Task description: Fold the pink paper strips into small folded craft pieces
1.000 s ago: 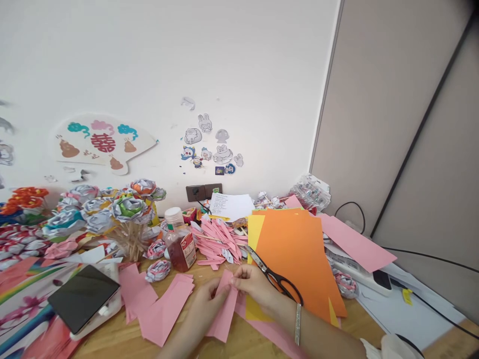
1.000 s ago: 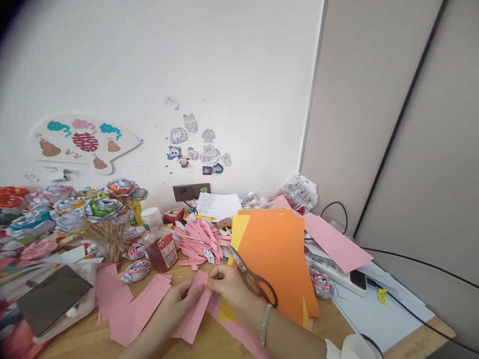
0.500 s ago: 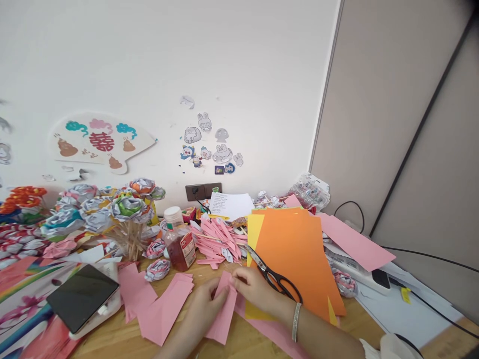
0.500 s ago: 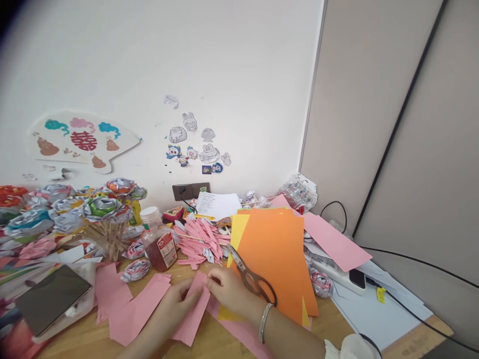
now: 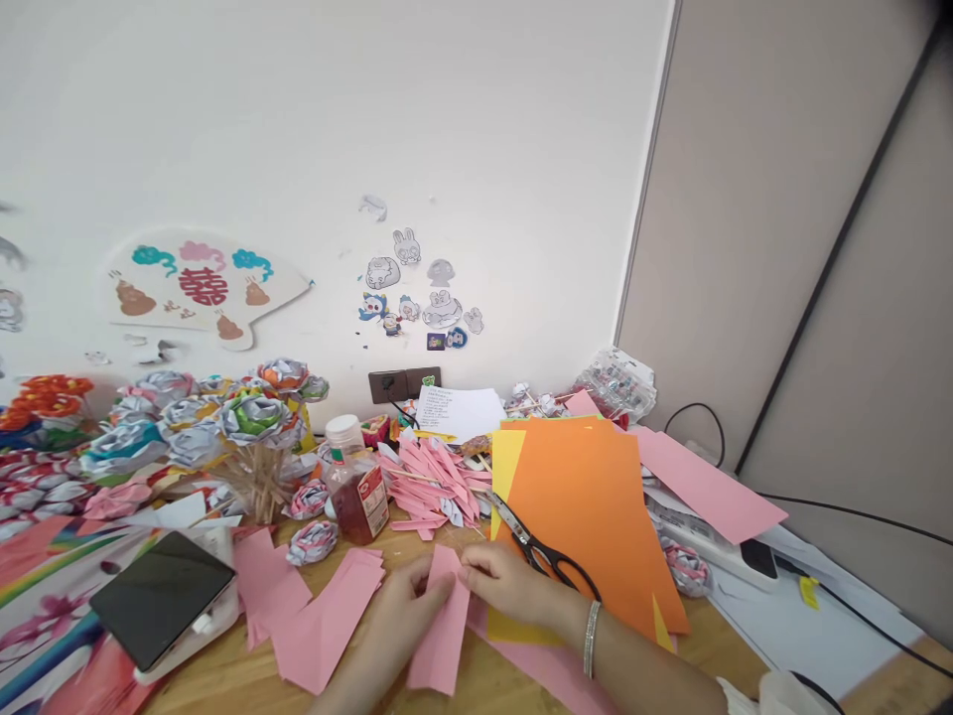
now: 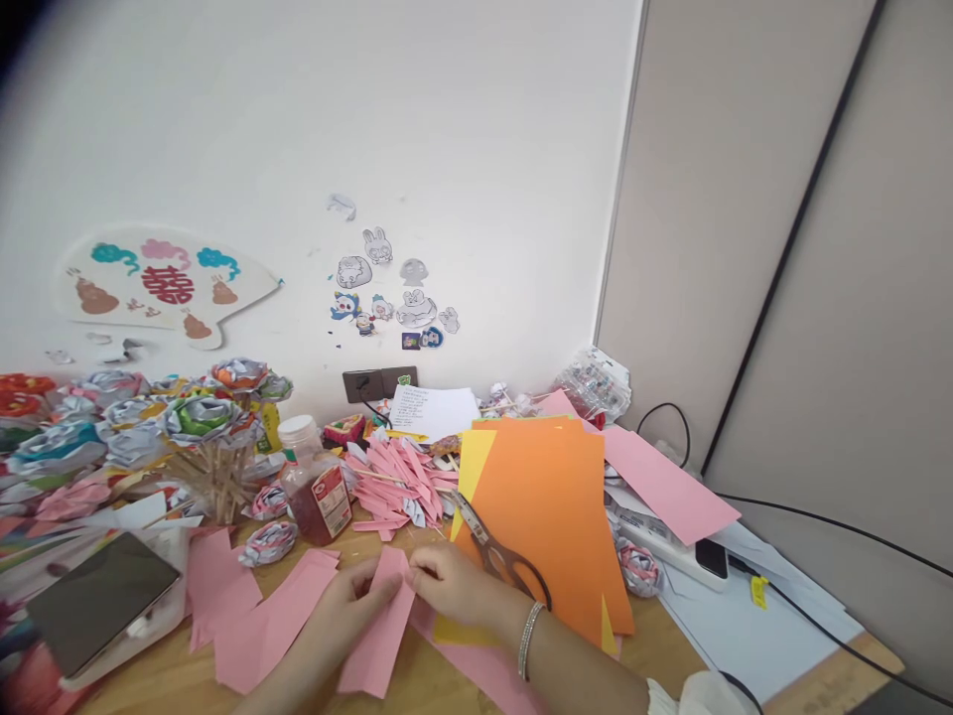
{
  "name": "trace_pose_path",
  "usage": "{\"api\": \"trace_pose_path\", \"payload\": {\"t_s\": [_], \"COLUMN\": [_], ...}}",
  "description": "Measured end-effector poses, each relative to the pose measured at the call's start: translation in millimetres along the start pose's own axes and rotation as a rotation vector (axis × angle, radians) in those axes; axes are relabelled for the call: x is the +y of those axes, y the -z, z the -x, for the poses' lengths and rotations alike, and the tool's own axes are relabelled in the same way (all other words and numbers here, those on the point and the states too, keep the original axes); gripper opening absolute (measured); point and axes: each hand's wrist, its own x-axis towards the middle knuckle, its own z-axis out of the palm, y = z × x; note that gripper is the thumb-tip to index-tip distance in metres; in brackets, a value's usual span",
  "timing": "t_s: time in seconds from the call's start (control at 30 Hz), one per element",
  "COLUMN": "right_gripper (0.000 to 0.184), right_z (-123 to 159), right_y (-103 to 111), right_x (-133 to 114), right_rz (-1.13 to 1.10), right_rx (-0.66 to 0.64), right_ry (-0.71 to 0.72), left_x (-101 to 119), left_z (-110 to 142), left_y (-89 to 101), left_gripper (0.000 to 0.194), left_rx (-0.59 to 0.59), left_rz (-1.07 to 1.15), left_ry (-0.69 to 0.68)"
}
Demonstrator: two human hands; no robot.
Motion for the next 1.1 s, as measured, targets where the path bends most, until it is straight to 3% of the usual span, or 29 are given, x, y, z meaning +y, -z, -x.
{"api": "trace_pose_path", "payload": {"t_s": [0.17,0.37,0.53,0.63,0.77,0.93,1.0,1.1], "right_gripper": [0.030,0.023,0.018,0.016,0.013,0.017,0.020,0.022], "right_z": [1.7,0.9,-1.2,-2.5,-3.4,2.6,7.3,13.6], "right_y": [-2.0,0.0,-2.7,-3.1,-4.4,-4.1,-4.7,-10.3], "right_x": [0.3,-0.2,4.6,5.5,5.1,-9.1,-20.1,-32.2], "right_rz": [-0.068,-0.056,0.143,0.316,0.535,0.629,0.606,0.640], "right_rx": [-0.054,0.041,0.138,0.201,0.209,0.288,0.295,0.186], "right_ry": [-0.032,-0.049,-0.050,0.032,0.156,0.213,0.246,0.339], "left_x": [1.9,6.2,0.1,-2.9,-4.1,0.1,2.2,0.8], "left_z": [-0.3,-3.6,-4.2,-2.0,0.9,0.0,-1.9,-6.4], "left_y": [4.1,10.1,11.0,9.4,7.2,11.4,14.0,14.6], "left_gripper": [0.025,0.020,0.022,0.025,0.016,0.025,0.026,0.027], "left_rx": [-0.013,-0.006,0.029,0.022,-0.034,-0.007,0.020,0.115], "left_rz": [0.033,0.074,-0.272,-0.373,-0.328,-0.329,-0.220,0.052], "left_ry": [-0.011,-0.007,-0.091,-0.148,-0.162,-0.147,-0.123,-0.020]}}
